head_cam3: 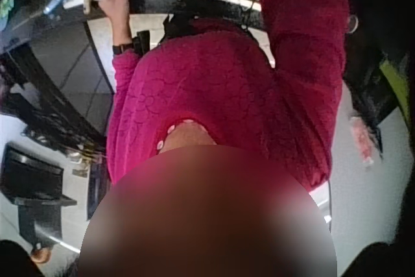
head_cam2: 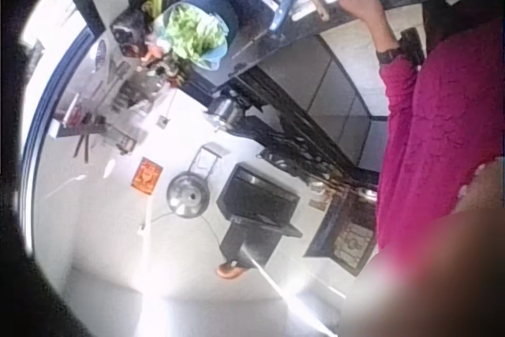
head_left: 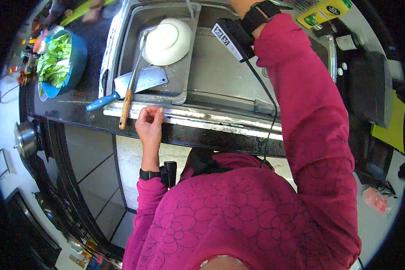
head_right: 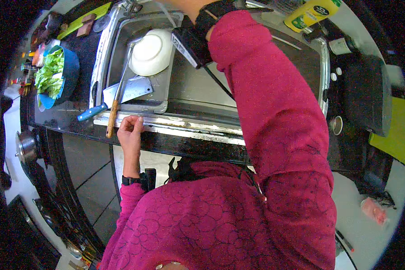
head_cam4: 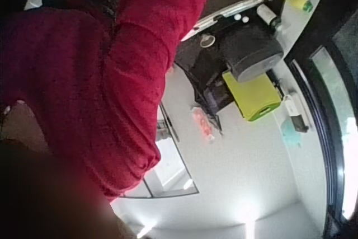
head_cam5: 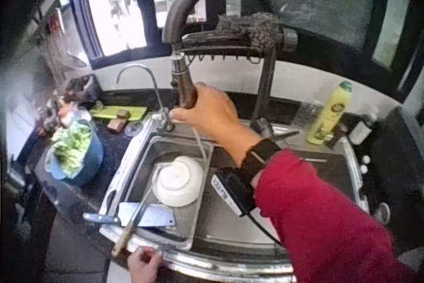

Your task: The person washes a metal strainer and a yellow cutting board under running water in the kitchen sink, then wipes the countertop with an orange cloth. They also open a pressure cooker lid and place it on the counter.

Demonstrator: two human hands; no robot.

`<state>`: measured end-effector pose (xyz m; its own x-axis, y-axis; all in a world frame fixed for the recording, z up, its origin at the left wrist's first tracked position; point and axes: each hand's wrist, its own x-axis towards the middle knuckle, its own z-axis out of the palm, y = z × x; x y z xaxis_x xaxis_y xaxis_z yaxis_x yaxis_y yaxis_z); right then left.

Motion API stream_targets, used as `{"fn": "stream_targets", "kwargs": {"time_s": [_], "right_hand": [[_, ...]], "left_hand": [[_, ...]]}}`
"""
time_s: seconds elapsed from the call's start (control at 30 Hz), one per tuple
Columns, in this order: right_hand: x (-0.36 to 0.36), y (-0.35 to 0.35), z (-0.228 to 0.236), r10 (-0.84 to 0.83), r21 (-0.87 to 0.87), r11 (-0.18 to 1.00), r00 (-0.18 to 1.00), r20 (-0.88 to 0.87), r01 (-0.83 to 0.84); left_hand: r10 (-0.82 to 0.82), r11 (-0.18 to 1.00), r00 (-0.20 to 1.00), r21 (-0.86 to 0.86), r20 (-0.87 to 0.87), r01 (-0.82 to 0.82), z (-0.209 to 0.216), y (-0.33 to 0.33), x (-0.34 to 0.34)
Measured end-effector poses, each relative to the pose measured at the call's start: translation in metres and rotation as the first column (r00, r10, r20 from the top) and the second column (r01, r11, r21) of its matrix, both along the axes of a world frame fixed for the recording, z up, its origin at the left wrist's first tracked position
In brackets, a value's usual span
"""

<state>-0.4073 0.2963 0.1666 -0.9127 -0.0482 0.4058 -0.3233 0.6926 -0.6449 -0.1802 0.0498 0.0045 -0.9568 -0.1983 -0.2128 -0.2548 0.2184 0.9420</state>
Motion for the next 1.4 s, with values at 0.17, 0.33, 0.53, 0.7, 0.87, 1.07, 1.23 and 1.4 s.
{"fn": "stream_targets", "kwargs": {"time_s": [0.17, 0.33, 0.53, 0.7, 0.87, 1.07, 1.23, 1.4], "right_hand": [[0.024, 0.017, 0.008, 0.016, 0.041, 0.999, 0.992, 0.124, -0.022], [0.044, 0.033, 0.007, 0.076, 0.013, 0.997, 0.986, 0.15, -0.078], [0.051, 0.034, -0.055, 0.02, 0.112, 0.993, 0.998, 0.058, -0.027], [0.062, 0.044, -0.101, -0.047, 0.149, 0.989, 0.984, 0.17, 0.021], [0.048, 0.036, -0.109, -0.131, 0.22, 0.966, 0.991, -0.02, 0.132], [0.033, 0.04, -0.106, -0.086, 0.226, 0.973, 0.976, 0.2, 0.039], [0.019, 0.023, -0.115, -0.015, 0.093, 0.996, 0.999, 0.043, 0.011], [0.023, -0.002, -0.112, -0.068, -0.058, 0.996, 0.996, 0.06, 0.072]], "left_hand": [[-0.009, 0.998, 1.0, 0.059, -0.005, 0.009, -0.002, 0.002, 0.0], [-0.016, 0.998, 1.0, 0.059, 0.007, 0.015, 0.0, 0.003, 0.003], [-0.041, 0.998, 0.999, 0.039, 0.015, 0.04, 0.005, 0.011, 0.002], [-0.055, 0.998, 0.998, 0.003, 0.021, 0.055, 0.007, 0.016, -0.002], [-0.122, 0.993, 0.993, 0.004, -0.005, 0.122, 0.009, 0.016, 0.0], [-0.106, 0.994, 0.993, -0.009, 0.049, 0.107, 0.007, 0.014, 0.001], [-0.169, 0.985, 0.986, -0.022, 0.009, 0.169, 0.003, 0.019, -0.003], [-0.2, 0.98, 0.98, 0.008, 0.022, 0.2, 0.003, 0.031, -0.005]]}}
